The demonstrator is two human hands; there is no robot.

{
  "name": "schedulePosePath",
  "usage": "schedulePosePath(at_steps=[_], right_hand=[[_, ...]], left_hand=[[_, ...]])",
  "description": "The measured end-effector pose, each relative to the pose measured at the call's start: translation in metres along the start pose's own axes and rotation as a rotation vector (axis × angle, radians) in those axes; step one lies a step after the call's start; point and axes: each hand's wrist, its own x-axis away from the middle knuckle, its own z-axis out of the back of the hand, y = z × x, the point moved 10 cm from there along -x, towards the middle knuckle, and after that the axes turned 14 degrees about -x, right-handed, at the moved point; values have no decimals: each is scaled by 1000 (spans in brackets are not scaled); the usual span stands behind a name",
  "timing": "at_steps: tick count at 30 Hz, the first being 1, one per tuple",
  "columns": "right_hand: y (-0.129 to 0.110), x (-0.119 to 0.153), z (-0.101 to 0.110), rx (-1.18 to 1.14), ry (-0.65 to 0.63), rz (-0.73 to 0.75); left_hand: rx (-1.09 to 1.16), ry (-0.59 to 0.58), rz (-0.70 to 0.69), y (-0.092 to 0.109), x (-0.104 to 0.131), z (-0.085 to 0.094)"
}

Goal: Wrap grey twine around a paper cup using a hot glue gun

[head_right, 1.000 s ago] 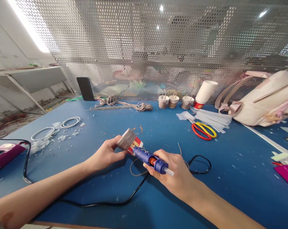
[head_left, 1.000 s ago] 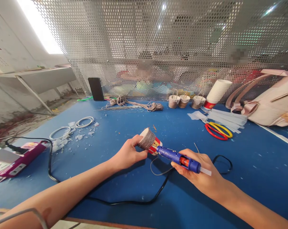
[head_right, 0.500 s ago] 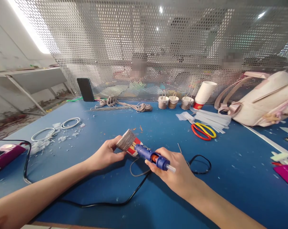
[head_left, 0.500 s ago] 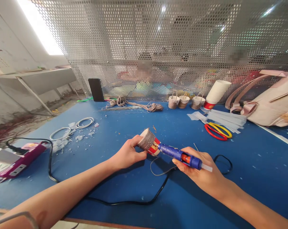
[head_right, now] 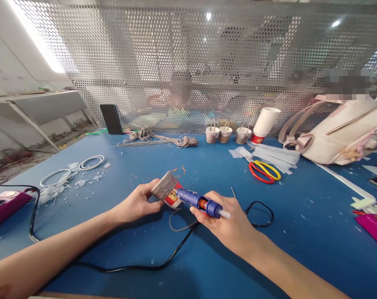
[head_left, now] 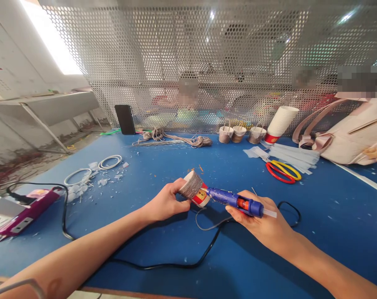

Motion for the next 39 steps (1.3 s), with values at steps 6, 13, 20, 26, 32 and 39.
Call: schedulePosePath(at_steps=[6,13,20,26,32,39], right_hand=[[3,0,-1,-6,-2,-18],[1,4,-14,-101,-97,-37],[-8,5,-22,-33,-137,8],[0,3,-19,-92,-130,-63],[27,1,-14,-395,-176,-311],[36,-21,9,-557,-84,-318]], left_hand=[[1,14,21,-2,0,1],[35,32,46,-2,0,1],[101,17,99,0,1,-2],[129,29,111,-2,1,-3],[233,86,244,-15,0,2],[287,130,308,-21,1,7]])
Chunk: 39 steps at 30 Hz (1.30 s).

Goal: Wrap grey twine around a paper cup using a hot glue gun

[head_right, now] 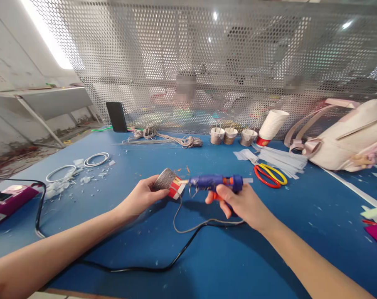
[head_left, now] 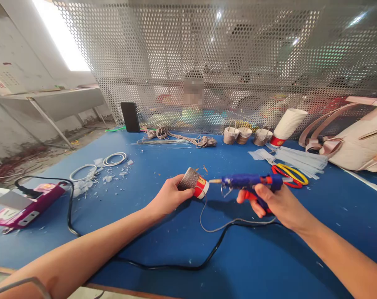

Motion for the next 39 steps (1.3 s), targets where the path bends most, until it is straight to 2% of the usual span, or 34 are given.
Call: schedulePosePath(at_steps=[4,6,8,11,14,17,19,21,22,23,24,27,30,32,35,37,39], right_hand=[[0,-30,39,47,270,52],[9,-45,48,157,338,33],[18,-58,49,296,341,20],[28,-68,37,396,282,29],[32,-65,30,412,248,51],[33,-55,37,422,265,52],[26,-41,54,445,392,76],[6,-18,65,489,563,193],[-7,-6,62,521,616,286],[-20,4,51,555,601,387],[-31,11,33,595,529,476],[-46,25,-38,723,186,665],[-44,29,-77,872,81,713],[-42,28,-87,940,82,723],[-39,27,-88,939,89,712],[-37,26,-84,837,96,660],[-31,22,-76,652,98,521]], left_hand=[[-17,-4,1,0,1,-1],[-57,-1,-16,2,2,0],[-110,2,-42,5,3,0],[-177,5,-79,10,6,0],[-218,10,-81,11,7,0],[-239,10,-74,13,9,0],[-247,4,-74,15,10,-1],[-240,-5,-70,17,13,-3],[-230,-10,-67,18,14,-4],[-218,-19,-66,19,16,-6],[-207,-29,-66,21,17,-9],[-196,-57,-79,25,23,-16],[-202,-55,-97,30,28,-19],[-200,-57,-100,32,30,-20],[-224,-60,-85,32,32,-20],[-261,-51,-84,31,33,-20],[-294,-37,-108,33,35,-20]])
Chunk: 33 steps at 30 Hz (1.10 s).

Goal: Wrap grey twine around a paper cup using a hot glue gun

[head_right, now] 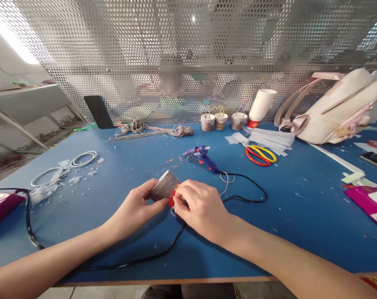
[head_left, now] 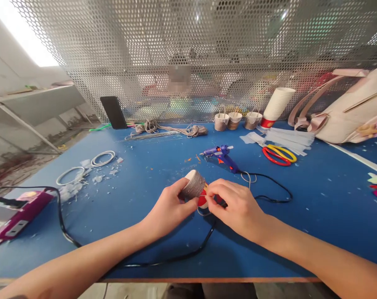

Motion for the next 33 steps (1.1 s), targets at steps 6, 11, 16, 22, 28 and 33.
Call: schedulePosePath(at_steps=[6,11,16,22,28,33], right_hand=[[45,25,-30,-726,-149,-744],[39,20,-16,-535,-125,-591],[15,9,0,-249,-41,-239],[20,8,0,-216,-2,-231],[23,8,2,-189,25,-253],[22,8,2,-213,26,-265]], left_hand=[[-123,63,-81,7,4,2],[-108,53,-90,9,4,0],[-25,-15,-47,6,5,-6],[19,-78,11,2,5,-11],[4,-92,-11,6,7,-11],[-10,-72,-24,7,8,-9]])
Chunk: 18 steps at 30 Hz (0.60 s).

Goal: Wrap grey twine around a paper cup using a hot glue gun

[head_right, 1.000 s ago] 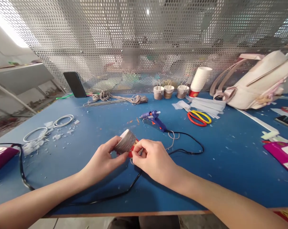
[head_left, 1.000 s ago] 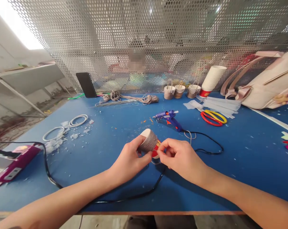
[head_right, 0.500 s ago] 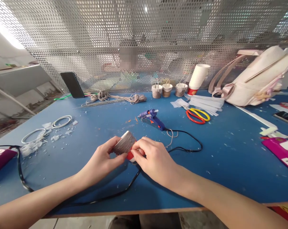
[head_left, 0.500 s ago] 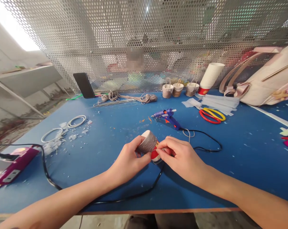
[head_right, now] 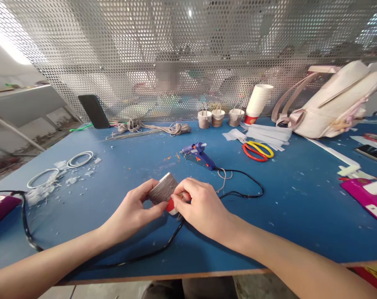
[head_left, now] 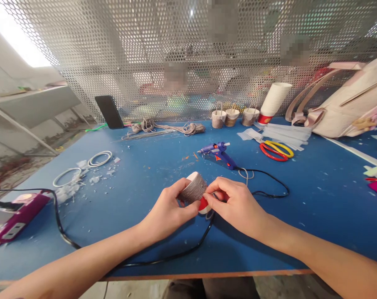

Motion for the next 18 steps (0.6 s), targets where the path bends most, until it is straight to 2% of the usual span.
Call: schedulePosePath(at_steps=[18], right_hand=[[4,-1,4,0,13,4]], left_hand=[[45,24,-7,3,0,3]])
